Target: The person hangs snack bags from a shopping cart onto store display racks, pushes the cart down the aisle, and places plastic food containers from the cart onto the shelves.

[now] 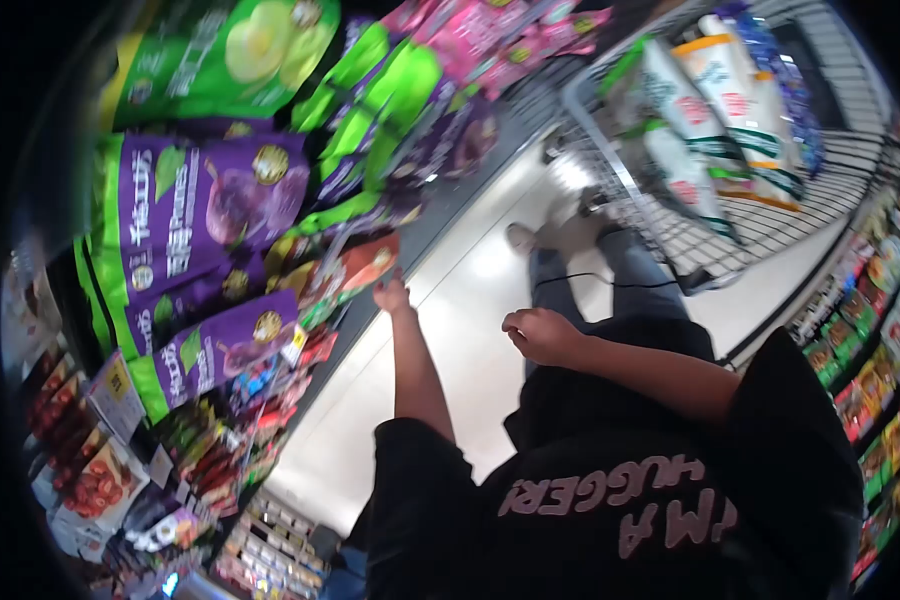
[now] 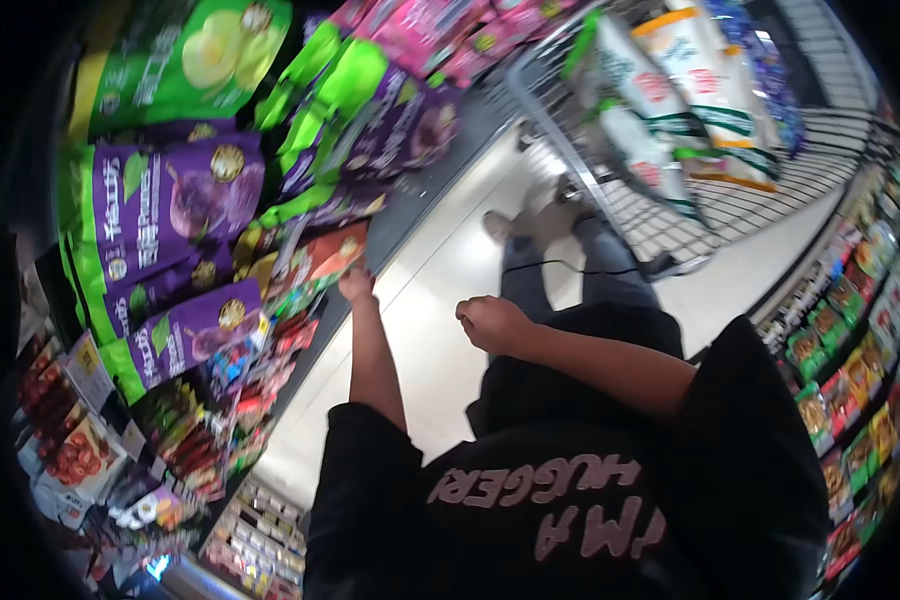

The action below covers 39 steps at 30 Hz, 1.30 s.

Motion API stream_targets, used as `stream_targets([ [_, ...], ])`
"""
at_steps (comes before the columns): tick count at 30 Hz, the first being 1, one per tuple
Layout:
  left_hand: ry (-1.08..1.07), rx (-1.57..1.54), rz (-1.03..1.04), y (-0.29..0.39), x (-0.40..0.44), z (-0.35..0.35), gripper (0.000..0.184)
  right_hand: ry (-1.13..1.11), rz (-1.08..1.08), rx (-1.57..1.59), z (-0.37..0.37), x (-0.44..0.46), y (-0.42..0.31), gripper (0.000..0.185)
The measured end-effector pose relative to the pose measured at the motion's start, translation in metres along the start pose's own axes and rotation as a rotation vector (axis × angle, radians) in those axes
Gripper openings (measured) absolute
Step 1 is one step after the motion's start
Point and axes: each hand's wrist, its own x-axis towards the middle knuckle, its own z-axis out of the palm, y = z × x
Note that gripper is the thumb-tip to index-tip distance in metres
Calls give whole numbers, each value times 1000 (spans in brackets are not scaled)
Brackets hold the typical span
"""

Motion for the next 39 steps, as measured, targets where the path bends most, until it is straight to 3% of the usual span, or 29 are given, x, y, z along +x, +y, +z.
stream_targets([
  [1, 3, 65, -29, 11, -35, 12, 40, 124, -83, -4, -14, -12, 12, 13],
  [3, -311, -90, 6, 9, -83, 26, 45, 236, -85, 104, -66, -43, 15, 11],
  [5, -485, 76, 129, -1, -128, 47, 37, 334, -103, 226, -114, -75, 23, 11],
  [10, -749, 17, 366, 16, -276, 95, 23, 746, 189, 157, -228, -152, 54, 18],
  [12, -775, 119, 556, 41, -340, 110, 20, 829, 321, 62, -272, -169, 85, 35],
  [13, -756, 197, 661, 52, -371, 118, 19, 787, 374, 101, -295, -177, 89, 43],
  [16, -720, 270, 805, 56, -434, 151, 15, 754, 377, -11, -338, -190, 136, 45],
  [17, -712, 321, 908, 58, -452, 163, 15, 743, 355, -32, -349, -192, 147, 41],
  [19, -750, 359, 801, 60, -491, 183, 16, 715, 323, -48, -359, -193, 168, 37],
  [21, -802, 403, 974, 41, -502, 206, 18, 675, 260, -217, -361, -181, 196, 28],
  [22, -816, 440, 977, 36, -507, 212, 20, 660, 286, -178, -365, -175, 202, 13],
  [23, -827, 478, 983, 32, -510, 214, 22, 763, 227, -200, -368, -169, 207, 16],
  [25, -844, 491, 1011, 25, -511, 214, 22, 811, 264, -111, -380, -159, 215, 16],
  [27, -868, 665, 901, 23, -508, 207, 24, 724, 567, 46, -390, -142, 247, 33],
  [28, -838, 658, 899, 24, -506, 206, 24, 562, 560, 182, -403, -150, 226, 42],
  [29, -869, 583, 906, 27, -506, 206, 27, 611, 401, 354, -386, -118, 326, 45],
  [31, -890, 499, 907, 28, -506, 201, 30, 603, 563, 603, -397, -134, 277, 36],
  [34, -846, 562, 933, 26, -514, 196, 39, 406, 694, 807, -403, -127, 293, 34],
  [36, -838, 701, 1040, 18, -513, 200, 46, 523, 561, 681, -390, -133, 280, 30],
  [37, -829, 749, 1081, 16, -513, 202, 47, 513, 636, 527, -385, -127, 294, 28],
  [38, -789, 751, 1099, 15, -515, 204, 46, 452, 668, -15, -382, -120, 304, 31],
  [39, -801, 744, 1102, 17, -516, 205, 46, 517, 398, -38, -376, -134, 275, 38],
])
